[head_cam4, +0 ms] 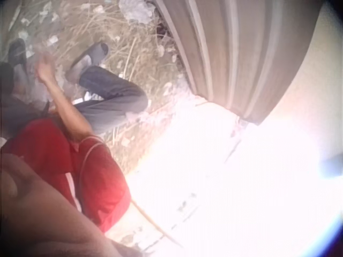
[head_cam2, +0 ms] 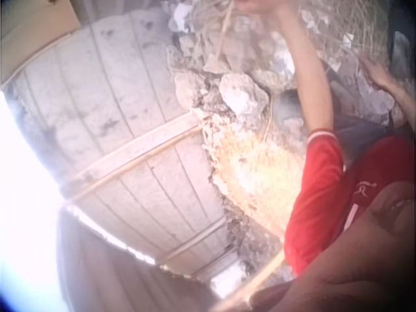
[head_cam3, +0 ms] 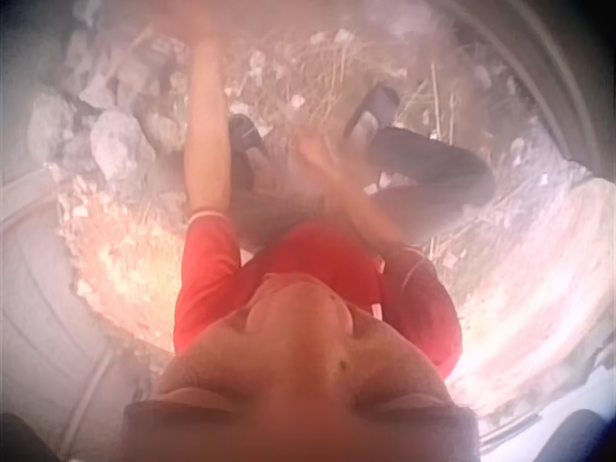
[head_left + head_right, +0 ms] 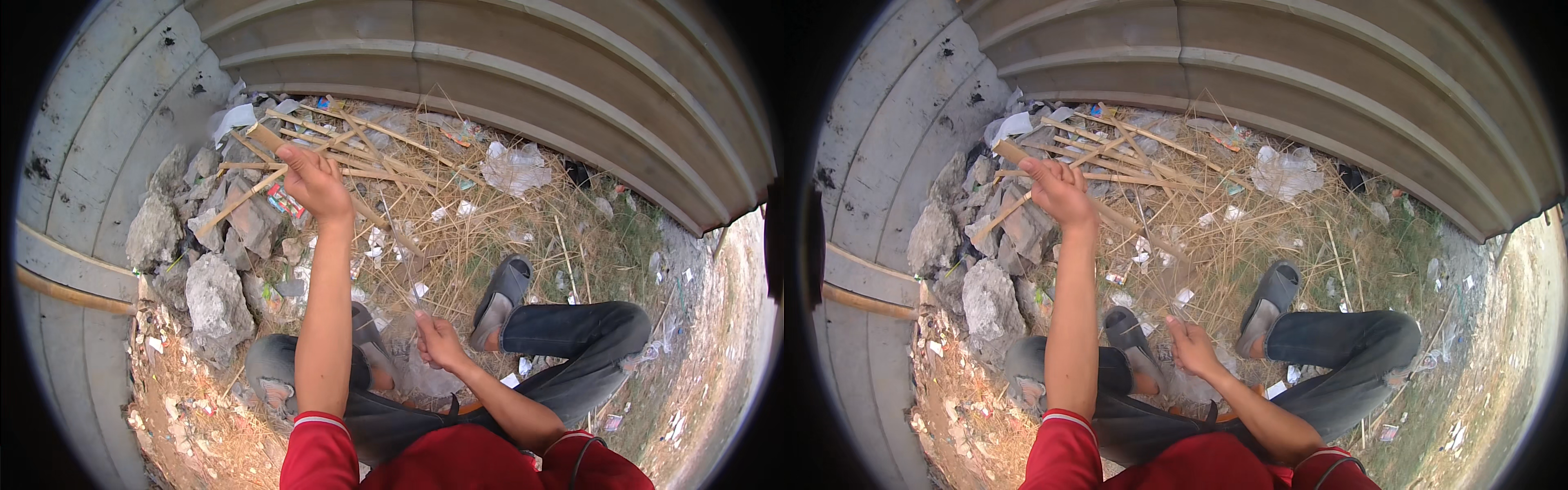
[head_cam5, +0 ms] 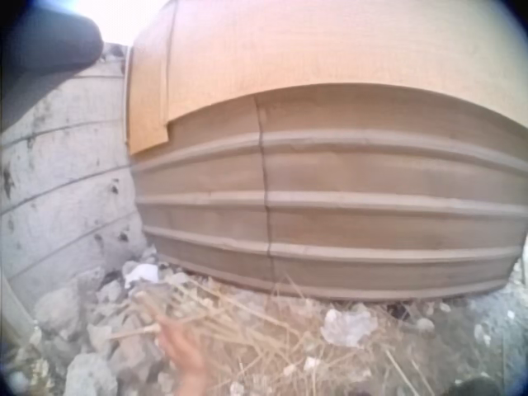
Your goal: The person sits on the ground and uses a blue utility knife to shave thin strips from a bamboo stick. They repeatedly scrape the blade along the bamboo to create fine shavings, occasionally switching to a machete to split or break the bamboo into smaller pieces.
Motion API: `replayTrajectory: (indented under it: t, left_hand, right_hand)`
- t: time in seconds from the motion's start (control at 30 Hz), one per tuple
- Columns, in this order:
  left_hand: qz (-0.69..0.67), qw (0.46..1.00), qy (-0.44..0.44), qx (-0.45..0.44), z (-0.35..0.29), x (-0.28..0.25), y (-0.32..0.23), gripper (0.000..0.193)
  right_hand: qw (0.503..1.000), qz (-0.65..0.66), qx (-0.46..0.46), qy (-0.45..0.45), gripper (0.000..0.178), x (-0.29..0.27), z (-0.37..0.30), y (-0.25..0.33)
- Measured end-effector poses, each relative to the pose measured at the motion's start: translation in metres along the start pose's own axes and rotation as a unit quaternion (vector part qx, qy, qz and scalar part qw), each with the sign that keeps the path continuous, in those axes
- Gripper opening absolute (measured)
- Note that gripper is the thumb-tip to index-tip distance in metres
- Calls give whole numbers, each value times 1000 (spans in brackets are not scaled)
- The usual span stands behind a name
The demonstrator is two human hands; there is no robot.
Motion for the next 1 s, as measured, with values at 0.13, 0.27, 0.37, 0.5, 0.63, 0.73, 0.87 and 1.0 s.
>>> replayTrajectory:
  t: [0.13, 0.27, 0.37, 0.5, 0.63, 0.73, 0.87, 1.0]
  left_hand:
    - [-4, 999, 25, -39, 2, -2, -1, 63]
    - [-57, 969, 196, -139, 15, -15, -8, 66]
    - [-71, 939, 278, -190, 14, -14, -6, 67]
    - [-70, 937, 291, -179, 3, -9, -4, 66]
    - [-70, 933, 327, -134, -12, -3, -2, 67]
    - [-88, 924, 350, -128, -21, 10, -1, 69]
    - [-99, 912, 377, -128, -20, 10, -2, 70]
    - [-75, 915, 367, -148, -19, 5, -3, 70]
  right_hand:
    - [999, -22, -21, -38, 52, -7, 13, -34]
    - [973, 8, 177, -145, 54, -38, 23, -56]
    - [979, 11, 155, -134, 55, -37, 6, -17]
    - [999, 42, -29, -9, 55, -16, -43, 111]
    - [967, 106, -219, 69, 49, -10, -93, 169]
    - [972, 68, -218, 57, 54, -14, -101, 127]
    - [991, -14, 130, -6, 55, -48, -88, 99]
    - [993, 107, -30, 40, 56, -34, -105, 170]
Point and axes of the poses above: each hand's wrist, its own z-axis towards the middle knuckle, its own x-axis out of the palm, y = z × x, the point moved 1 cm from there along z, towards the middle knuckle, and after that the axes turned 11 degrees about -y, right-handed, at the moved point
